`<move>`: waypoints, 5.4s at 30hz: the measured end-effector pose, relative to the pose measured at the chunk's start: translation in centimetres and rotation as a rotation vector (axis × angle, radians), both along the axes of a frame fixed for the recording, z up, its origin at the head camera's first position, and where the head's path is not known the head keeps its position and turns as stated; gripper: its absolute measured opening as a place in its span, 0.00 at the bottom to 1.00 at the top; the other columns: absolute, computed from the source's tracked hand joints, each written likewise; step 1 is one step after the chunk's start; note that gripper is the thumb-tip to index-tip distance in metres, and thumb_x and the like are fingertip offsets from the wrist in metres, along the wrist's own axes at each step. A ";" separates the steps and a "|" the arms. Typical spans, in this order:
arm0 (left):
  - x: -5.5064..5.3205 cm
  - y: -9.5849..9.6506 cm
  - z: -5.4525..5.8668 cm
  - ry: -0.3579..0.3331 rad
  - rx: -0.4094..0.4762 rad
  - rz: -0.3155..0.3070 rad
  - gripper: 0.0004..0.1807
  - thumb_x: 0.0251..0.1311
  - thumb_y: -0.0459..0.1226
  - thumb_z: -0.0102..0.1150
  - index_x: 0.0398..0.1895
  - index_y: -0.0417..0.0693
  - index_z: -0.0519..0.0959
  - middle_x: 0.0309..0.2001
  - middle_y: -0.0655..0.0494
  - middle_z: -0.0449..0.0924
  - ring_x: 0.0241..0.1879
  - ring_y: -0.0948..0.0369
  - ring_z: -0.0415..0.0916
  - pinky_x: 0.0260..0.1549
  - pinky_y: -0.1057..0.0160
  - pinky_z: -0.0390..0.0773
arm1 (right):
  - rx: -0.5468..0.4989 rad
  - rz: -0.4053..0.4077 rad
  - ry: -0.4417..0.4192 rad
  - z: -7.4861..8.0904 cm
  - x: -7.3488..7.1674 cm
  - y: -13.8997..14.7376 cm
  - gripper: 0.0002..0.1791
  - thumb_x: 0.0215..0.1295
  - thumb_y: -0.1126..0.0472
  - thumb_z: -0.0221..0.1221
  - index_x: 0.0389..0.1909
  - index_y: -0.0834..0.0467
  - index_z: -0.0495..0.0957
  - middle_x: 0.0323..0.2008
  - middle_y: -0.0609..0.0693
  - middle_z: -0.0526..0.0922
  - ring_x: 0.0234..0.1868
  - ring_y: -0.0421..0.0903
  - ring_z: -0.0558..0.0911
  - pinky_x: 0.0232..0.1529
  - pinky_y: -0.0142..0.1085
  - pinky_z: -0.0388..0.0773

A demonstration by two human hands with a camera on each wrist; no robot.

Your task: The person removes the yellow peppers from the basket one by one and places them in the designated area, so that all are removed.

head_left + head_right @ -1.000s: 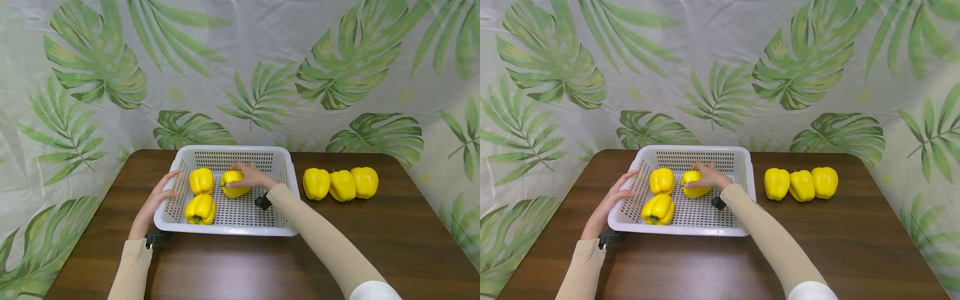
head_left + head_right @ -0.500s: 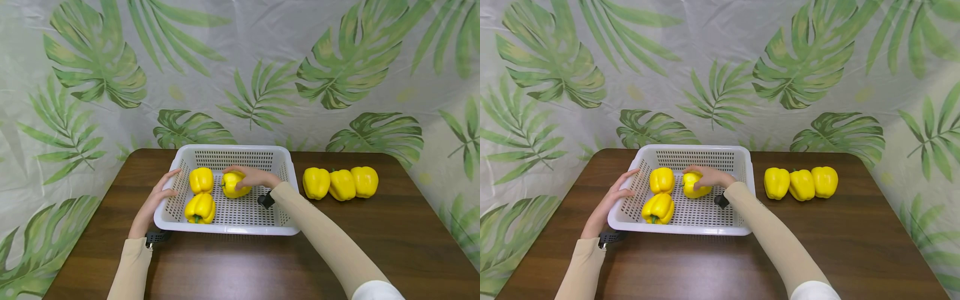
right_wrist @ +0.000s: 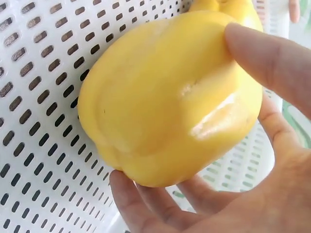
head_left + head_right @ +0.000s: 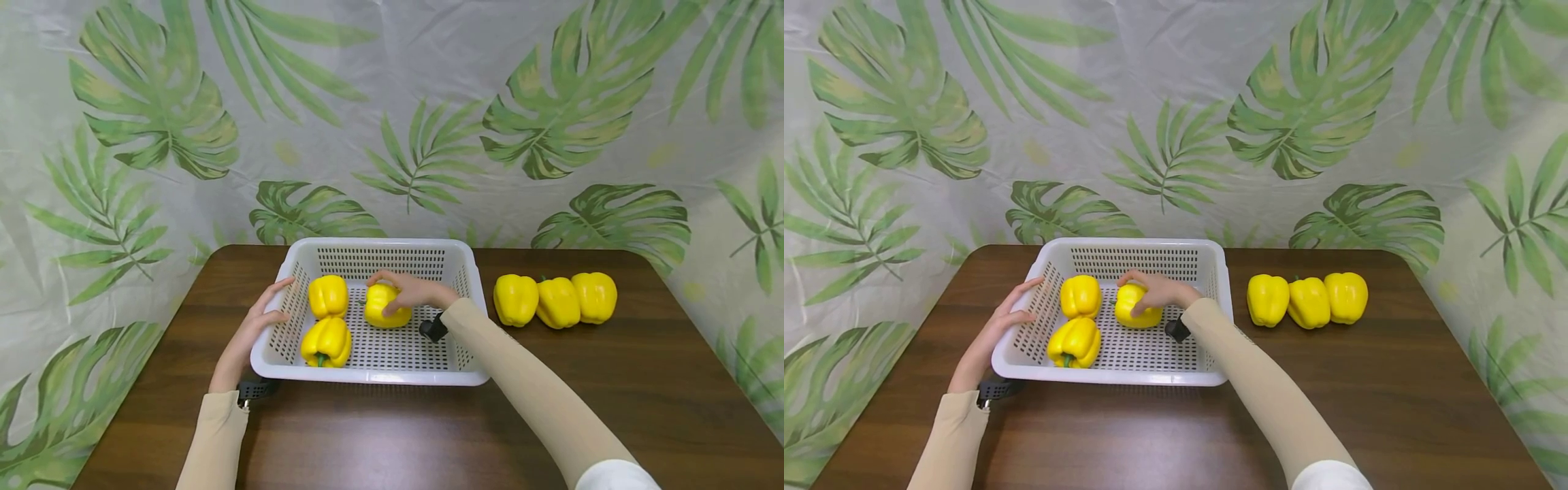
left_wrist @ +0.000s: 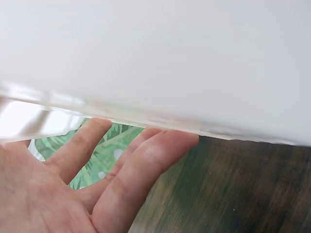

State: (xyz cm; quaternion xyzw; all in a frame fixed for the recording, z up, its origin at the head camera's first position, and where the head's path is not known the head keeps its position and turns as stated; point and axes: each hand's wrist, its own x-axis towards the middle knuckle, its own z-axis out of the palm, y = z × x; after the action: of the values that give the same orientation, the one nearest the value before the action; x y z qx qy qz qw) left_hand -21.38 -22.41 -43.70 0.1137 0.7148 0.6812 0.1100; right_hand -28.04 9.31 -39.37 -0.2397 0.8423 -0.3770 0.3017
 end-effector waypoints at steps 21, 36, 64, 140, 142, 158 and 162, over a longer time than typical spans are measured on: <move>0.1 0.0 0.0 0.002 0.003 -0.003 0.35 0.63 0.29 0.41 0.73 0.55 0.52 0.73 0.41 0.43 0.59 0.32 0.58 0.44 0.38 0.74 | -0.097 -0.067 -0.033 0.5 0.4 0.2 0.31 0.61 0.58 0.62 0.64 0.51 0.61 0.54 0.55 0.67 0.50 0.53 0.69 0.47 0.43 0.69; 0.1 0.0 0.1 0.001 0.003 -0.005 0.34 0.63 0.28 0.39 0.74 0.54 0.51 0.73 0.41 0.42 0.59 0.31 0.57 0.44 0.37 0.74 | -0.209 -0.068 -0.008 2.3 1.5 1.7 0.29 0.66 0.58 0.58 0.67 0.48 0.61 0.59 0.54 0.66 0.53 0.53 0.68 0.51 0.45 0.68; 0.4 0.1 0.2 -0.019 -0.012 -0.005 0.35 0.64 0.30 0.42 0.74 0.57 0.50 0.73 0.42 0.42 0.59 0.32 0.58 0.42 0.39 0.76 | -0.328 -0.201 -0.004 4.2 4.1 6.8 0.33 0.68 0.55 0.56 0.71 0.46 0.56 0.66 0.53 0.57 0.56 0.57 0.65 0.51 0.47 0.67; 0.4 0.2 0.0 -0.003 -0.051 0.015 0.35 0.64 0.32 0.42 0.74 0.55 0.50 0.73 0.42 0.42 0.62 0.34 0.55 0.45 0.37 0.73 | -0.315 -0.535 0.147 -0.3 11.2 21.1 0.31 0.71 0.55 0.52 0.71 0.50 0.53 0.67 0.63 0.52 0.55 0.58 0.64 0.45 0.44 0.72; 0.4 0.2 0.0 -0.002 -0.048 0.013 0.35 0.64 0.32 0.42 0.74 0.55 0.50 0.73 0.42 0.42 0.62 0.34 0.55 0.45 0.37 0.73 | -0.308 -0.535 0.139 -0.7 11.4 21.3 0.31 0.71 0.55 0.52 0.71 0.49 0.53 0.69 0.64 0.50 0.56 0.59 0.62 0.45 0.45 0.70; 0.2 0.2 0.1 -0.001 -0.018 0.002 0.34 0.65 0.31 0.41 0.74 0.56 0.51 0.73 0.42 0.42 0.61 0.33 0.56 0.43 0.37 0.74 | -0.268 -0.510 0.131 -2.4 12.6 22.0 0.31 0.70 0.57 0.53 0.69 0.56 0.52 0.65 0.65 0.53 0.55 0.62 0.64 0.45 0.47 0.70; 0.2 0.2 0.0 -0.001 -0.015 -0.001 0.34 0.65 0.31 0.41 0.74 0.57 0.51 0.73 0.42 0.42 0.61 0.32 0.56 0.43 0.37 0.74 | -0.252 -0.503 0.128 -2.9 12.8 22.4 0.31 0.69 0.58 0.54 0.67 0.59 0.52 0.65 0.66 0.54 0.57 0.63 0.63 0.46 0.47 0.70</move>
State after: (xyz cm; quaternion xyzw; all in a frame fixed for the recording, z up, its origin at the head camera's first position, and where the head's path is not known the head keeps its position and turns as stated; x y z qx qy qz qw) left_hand -21.21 -22.24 -43.66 0.1130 0.7196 0.6760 0.1117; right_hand -15.25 31.69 -42.25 -0.0823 0.8391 -0.5256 0.1131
